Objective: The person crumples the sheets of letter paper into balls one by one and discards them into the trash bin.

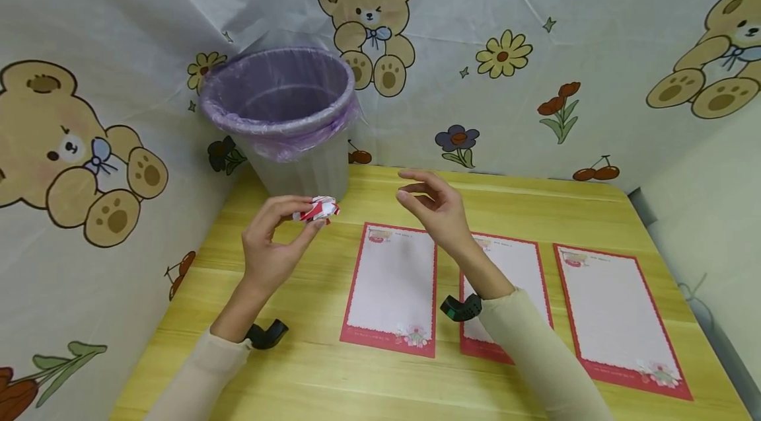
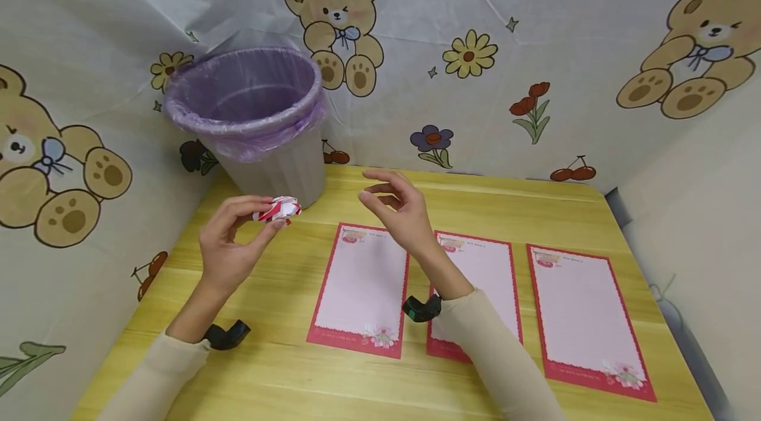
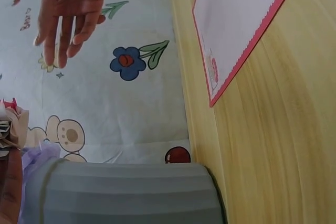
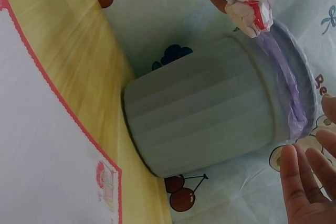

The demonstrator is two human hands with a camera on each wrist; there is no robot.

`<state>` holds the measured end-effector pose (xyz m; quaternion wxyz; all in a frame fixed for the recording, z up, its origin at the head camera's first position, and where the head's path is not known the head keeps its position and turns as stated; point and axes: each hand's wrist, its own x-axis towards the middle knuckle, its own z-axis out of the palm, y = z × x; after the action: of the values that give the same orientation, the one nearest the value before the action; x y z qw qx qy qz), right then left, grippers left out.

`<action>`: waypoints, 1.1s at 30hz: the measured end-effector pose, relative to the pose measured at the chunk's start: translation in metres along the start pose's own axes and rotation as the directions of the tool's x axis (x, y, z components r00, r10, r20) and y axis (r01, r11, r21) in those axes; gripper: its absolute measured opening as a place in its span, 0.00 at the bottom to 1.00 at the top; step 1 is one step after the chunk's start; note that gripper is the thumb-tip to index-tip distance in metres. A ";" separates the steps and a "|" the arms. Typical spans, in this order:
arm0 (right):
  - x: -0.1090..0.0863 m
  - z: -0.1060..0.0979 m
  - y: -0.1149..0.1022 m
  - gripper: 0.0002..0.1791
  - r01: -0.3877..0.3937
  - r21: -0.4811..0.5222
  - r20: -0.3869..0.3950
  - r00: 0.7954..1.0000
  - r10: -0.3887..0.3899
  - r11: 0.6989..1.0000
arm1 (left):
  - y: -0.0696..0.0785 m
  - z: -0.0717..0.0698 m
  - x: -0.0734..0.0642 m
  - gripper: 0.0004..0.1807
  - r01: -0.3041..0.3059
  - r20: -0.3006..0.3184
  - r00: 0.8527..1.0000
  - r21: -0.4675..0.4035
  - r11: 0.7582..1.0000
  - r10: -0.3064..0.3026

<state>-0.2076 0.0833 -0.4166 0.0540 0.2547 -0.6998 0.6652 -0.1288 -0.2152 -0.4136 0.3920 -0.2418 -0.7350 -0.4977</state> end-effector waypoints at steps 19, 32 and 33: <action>0.030 0.014 0.002 0.31 0.021 0.038 0.025 0.999 -0.022 0.999 | 0.001 -0.014 0.014 0.19 0.054 -0.040 0.998 0.014 0.998 -0.054; 0.037 0.014 0.005 0.32 0.009 0.025 0.015 1.000 -0.010 1.000 | -0.001 -0.014 0.025 0.21 0.053 -0.079 0.996 0.035 0.998 -0.050; 0.037 0.014 0.005 0.32 0.006 0.027 0.014 1.000 -0.006 1.000 | -0.001 -0.014 0.026 0.21 0.051 -0.081 0.996 0.037 0.998 -0.048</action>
<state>-0.2377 0.0595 -0.4071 0.0478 0.2621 -0.6903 0.6726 -0.1397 -0.2294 -0.3904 0.4132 -0.1959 -0.7340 -0.5022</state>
